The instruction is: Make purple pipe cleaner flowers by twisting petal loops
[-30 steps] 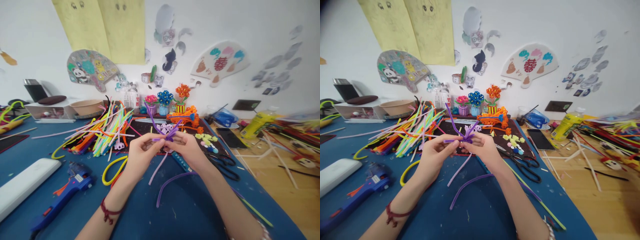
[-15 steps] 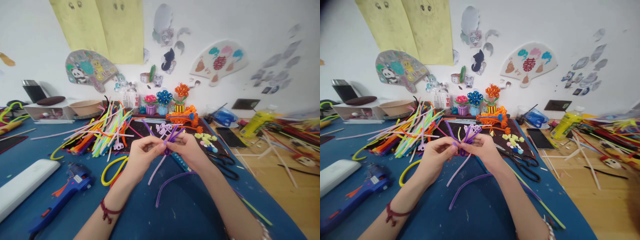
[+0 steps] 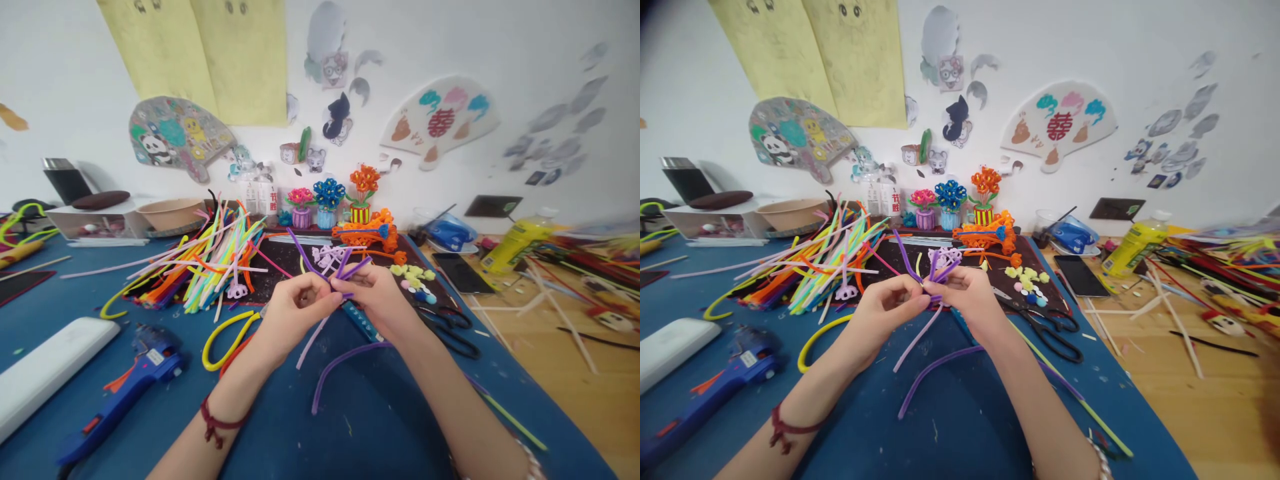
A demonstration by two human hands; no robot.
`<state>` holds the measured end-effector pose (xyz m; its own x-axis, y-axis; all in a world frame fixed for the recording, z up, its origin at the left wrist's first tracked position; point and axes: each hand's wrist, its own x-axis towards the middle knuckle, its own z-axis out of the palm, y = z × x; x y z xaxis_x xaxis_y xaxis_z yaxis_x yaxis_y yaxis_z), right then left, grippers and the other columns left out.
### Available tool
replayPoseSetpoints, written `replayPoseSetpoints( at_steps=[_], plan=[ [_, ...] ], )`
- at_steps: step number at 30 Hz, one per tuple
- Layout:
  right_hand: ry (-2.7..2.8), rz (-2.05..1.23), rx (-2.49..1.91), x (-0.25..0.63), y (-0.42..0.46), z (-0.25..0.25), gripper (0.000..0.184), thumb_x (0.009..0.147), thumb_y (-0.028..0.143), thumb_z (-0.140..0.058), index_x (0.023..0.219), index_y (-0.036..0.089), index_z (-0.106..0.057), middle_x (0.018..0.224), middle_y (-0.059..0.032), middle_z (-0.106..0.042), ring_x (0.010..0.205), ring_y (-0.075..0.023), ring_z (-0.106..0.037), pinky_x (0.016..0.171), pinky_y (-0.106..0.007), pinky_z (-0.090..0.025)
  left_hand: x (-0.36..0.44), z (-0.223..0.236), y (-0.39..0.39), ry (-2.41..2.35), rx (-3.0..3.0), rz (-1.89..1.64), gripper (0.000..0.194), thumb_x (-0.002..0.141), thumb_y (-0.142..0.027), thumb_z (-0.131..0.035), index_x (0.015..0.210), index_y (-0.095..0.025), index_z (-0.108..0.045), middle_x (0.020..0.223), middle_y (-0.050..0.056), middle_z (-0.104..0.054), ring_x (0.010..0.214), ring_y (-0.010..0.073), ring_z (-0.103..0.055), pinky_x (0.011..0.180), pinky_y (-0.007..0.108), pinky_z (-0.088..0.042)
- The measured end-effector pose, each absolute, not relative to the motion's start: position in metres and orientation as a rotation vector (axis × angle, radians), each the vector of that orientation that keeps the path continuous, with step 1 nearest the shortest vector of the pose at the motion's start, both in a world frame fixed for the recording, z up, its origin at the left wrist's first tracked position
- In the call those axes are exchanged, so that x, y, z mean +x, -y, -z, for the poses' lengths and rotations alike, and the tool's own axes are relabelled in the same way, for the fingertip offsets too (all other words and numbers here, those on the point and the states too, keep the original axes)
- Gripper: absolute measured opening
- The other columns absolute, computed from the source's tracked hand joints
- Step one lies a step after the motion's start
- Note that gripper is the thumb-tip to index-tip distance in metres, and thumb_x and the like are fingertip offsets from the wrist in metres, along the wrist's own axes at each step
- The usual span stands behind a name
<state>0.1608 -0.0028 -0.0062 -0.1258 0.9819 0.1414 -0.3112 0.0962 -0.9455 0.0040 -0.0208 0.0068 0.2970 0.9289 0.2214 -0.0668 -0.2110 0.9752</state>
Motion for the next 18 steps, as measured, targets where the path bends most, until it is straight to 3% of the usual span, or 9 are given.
replayPoseSetpoints(
  at_steps=[10,18],
  plan=[
    [1.146,-1.363,-0.855,0.1628,0.0045,0.0037,0.022,0.066,0.034,-0.082,0.068,0.015,-0.071,0.062,-0.0005,-0.066,0.057,-0.0111,-0.057,0.058,-0.025,-0.044,0.0053,-0.0048,0.0177,-0.947,1.429,-1.263,0.024,0.084,-0.033,-0.061,0.068,-0.016,-0.053,0.058,-0.006,-0.046,0.045,0.0039,-0.033,0.043,0.018,-0.024],
    [1.155,-1.320,-0.870,0.1644,0.0044,0.0010,0.021,0.066,0.033,-0.081,0.075,0.016,-0.074,0.068,0.0002,-0.067,0.060,-0.0094,-0.055,0.059,-0.023,-0.041,0.0029,-0.0102,0.0211,-0.958,1.315,-1.178,0.024,0.075,-0.036,-0.070,0.069,-0.016,-0.057,0.052,-0.007,-0.041,0.044,0.0050,-0.028,0.039,0.019,-0.018]
  ],
)
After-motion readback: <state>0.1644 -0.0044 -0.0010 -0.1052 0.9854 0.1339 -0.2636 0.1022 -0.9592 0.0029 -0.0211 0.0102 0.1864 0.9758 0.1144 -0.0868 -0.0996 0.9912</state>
